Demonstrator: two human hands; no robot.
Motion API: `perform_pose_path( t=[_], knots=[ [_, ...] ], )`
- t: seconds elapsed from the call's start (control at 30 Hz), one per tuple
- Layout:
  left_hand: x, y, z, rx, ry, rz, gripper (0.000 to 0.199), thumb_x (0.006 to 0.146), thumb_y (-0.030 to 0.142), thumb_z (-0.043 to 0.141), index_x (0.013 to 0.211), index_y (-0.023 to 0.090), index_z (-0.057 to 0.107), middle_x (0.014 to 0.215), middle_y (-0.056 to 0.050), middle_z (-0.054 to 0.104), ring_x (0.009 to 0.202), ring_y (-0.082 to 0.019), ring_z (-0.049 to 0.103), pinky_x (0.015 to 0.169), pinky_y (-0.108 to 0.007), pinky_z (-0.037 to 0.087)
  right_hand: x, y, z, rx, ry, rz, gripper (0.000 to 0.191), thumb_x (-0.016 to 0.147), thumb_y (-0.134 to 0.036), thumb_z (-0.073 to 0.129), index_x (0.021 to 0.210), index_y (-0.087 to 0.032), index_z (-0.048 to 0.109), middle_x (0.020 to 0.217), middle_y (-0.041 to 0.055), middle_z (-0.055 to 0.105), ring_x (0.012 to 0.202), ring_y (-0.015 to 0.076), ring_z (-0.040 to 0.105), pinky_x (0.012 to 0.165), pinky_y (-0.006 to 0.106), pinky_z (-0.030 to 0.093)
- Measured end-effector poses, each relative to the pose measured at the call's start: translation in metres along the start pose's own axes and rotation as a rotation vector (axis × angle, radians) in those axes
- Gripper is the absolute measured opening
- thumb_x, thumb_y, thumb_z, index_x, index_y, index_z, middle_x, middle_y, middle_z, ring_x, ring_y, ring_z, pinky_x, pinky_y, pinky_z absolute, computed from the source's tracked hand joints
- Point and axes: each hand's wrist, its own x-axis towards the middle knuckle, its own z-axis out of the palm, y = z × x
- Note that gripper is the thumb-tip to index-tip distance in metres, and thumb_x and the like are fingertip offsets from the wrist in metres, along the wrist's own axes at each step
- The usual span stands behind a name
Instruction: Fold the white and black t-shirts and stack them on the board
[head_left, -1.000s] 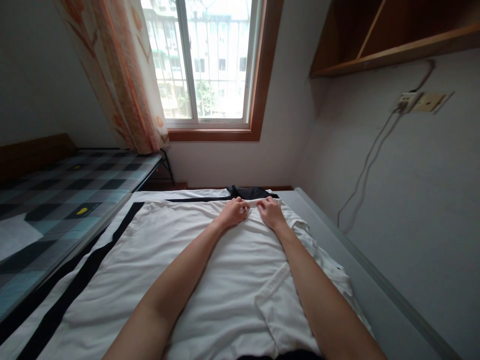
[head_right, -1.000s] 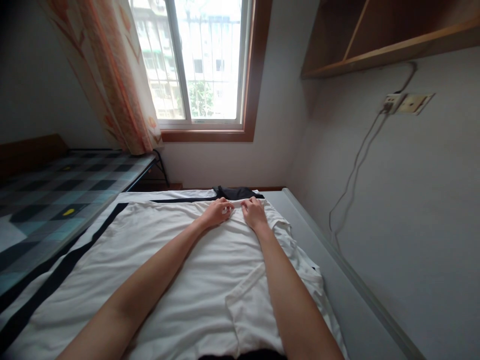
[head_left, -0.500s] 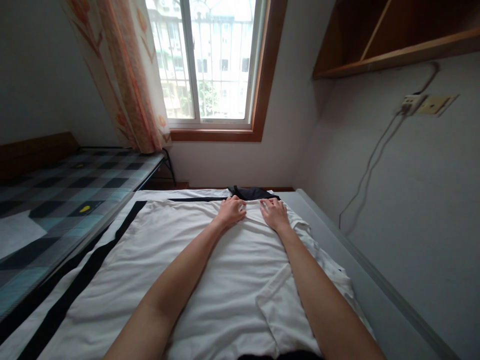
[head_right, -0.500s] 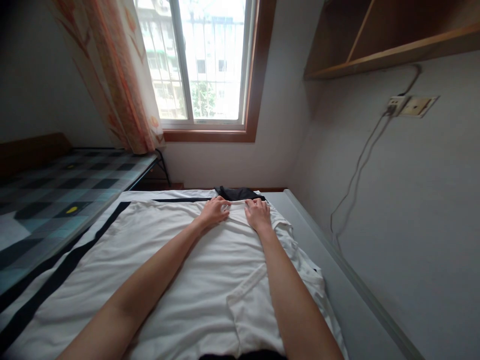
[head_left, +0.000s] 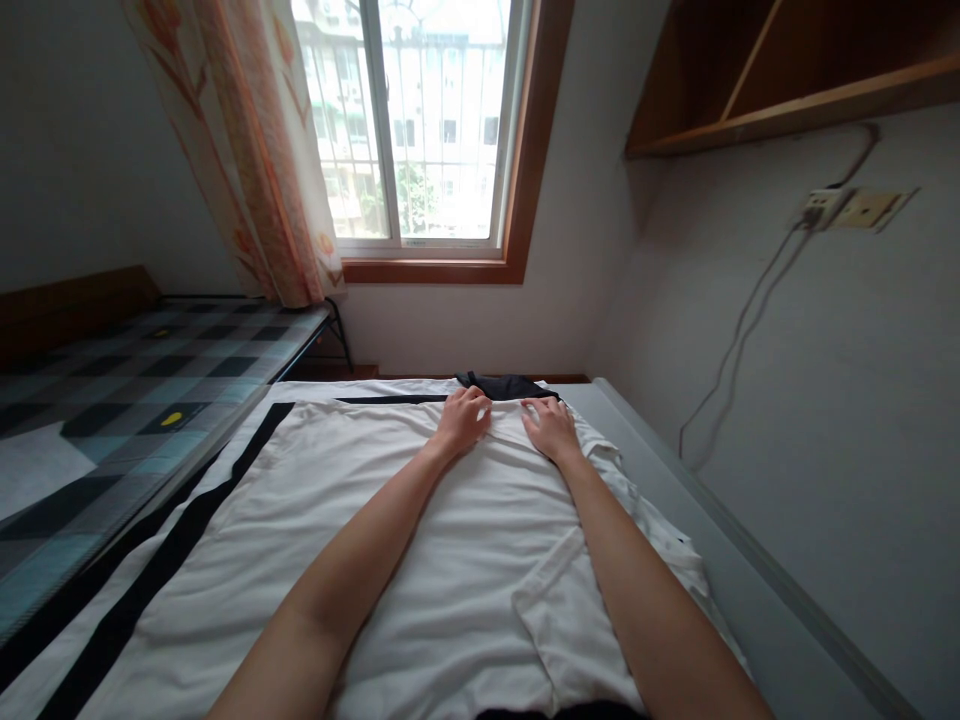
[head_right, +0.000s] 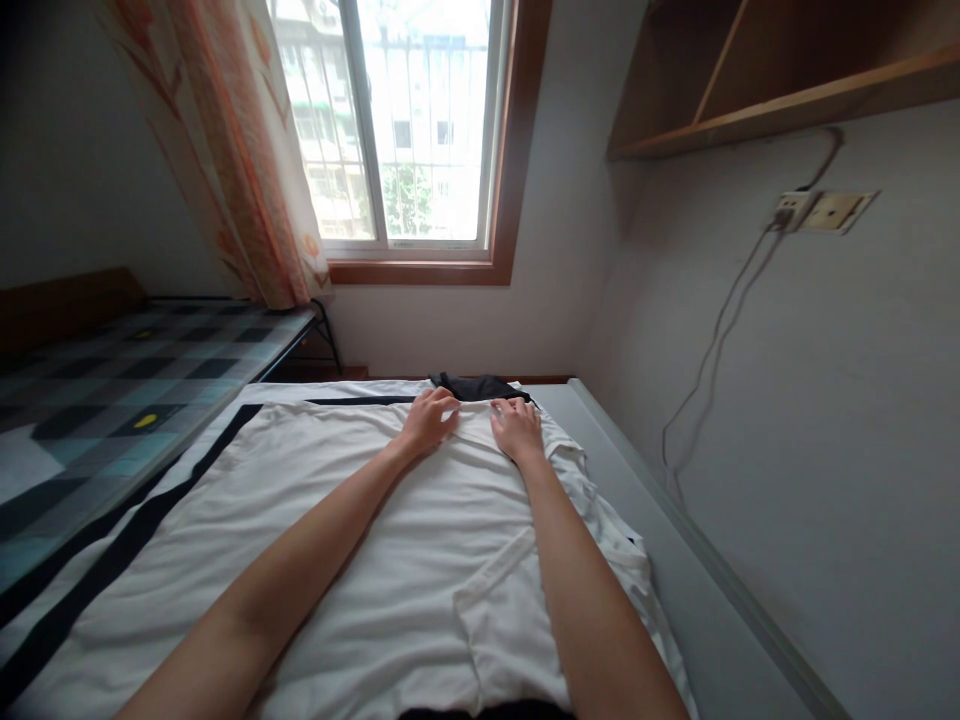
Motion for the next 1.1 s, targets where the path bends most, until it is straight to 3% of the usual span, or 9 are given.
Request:
perform_pose_path(
  t=[0.13,0.3,0.37,0.47,0.63,1.1],
  knots=[
    [-0.001,-0.003,0.004,-0.070,-0.045,0.132,0.028,0.088,0.018,0.052,0.110,0.022,0.069,0.117,-0.004,0.067,0.108,-0.021,0.057,0.098,-0.036,0.042,0.000,0.000,0.002,0.023,0.026,-0.001,0.034,0.091,-0.034,0.050,0.121,-0.028,0.064,0.120,0.0096,0.058,0.112,0.0268,0.051,0.099,0.039,0.036],
    [-0.003,-0.004,0.009,-0.075,-0.131,0.133,0.036,0.089,0.016,0.047,0.120,0.019,0.064,0.129,-0.006,0.063,0.117,-0.021,0.056,0.100,-0.035,0.042,0.000,-0.001,0.001,0.010,0.139,-0.018,0.045,0.092,-0.040,0.047,0.132,-0.024,0.058,0.135,0.0129,0.049,0.119,0.0275,0.048,0.100,0.041,0.037],
    [-0.003,-0.004,0.009,-0.056,-0.141,0.128,0.035,0.090,0.018,0.046,0.120,0.020,0.064,0.131,-0.006,0.062,0.120,-0.021,0.055,0.102,-0.036,0.041,-0.001,-0.002,0.001,-0.031,0.107,-0.079,0.048,0.093,-0.045,0.044,0.137,-0.028,0.054,0.144,0.0101,0.044,0.128,0.0279,0.042,0.105,0.043,0.034],
    [-0.004,-0.004,0.010,-0.037,-0.147,0.121,0.034,0.094,0.022,0.043,0.120,0.022,0.065,0.134,-0.005,0.061,0.123,-0.021,0.053,0.103,-0.037,0.039,-0.002,-0.003,0.002,-0.119,-0.042,-0.147,0.052,0.095,-0.051,0.037,0.142,-0.033,0.048,0.152,0.0045,0.040,0.139,0.0288,0.030,0.112,0.047,0.023],
    [-0.004,-0.005,0.010,-0.038,-0.154,0.089,0.037,0.098,0.025,0.037,0.123,0.025,0.064,0.135,-0.004,0.060,0.126,-0.018,0.051,0.106,-0.036,0.037,-0.002,-0.004,0.003,-0.201,-0.219,-0.101,0.059,0.097,-0.055,0.024,0.152,-0.033,0.029,0.159,0.0025,0.028,0.144,0.0292,0.024,0.115,0.051,0.015],
    [-0.005,-0.003,0.011,-0.048,-0.144,0.071,0.036,0.098,0.024,0.038,0.122,0.025,0.064,0.134,-0.003,0.060,0.124,-0.017,0.052,0.105,-0.034,0.037,-0.001,-0.004,0.001,-0.157,-0.234,-0.088,0.059,0.097,-0.053,0.029,0.152,-0.033,0.030,0.159,0.0027,0.027,0.144,0.0279,0.025,0.115,0.048,0.018]
  ],
)
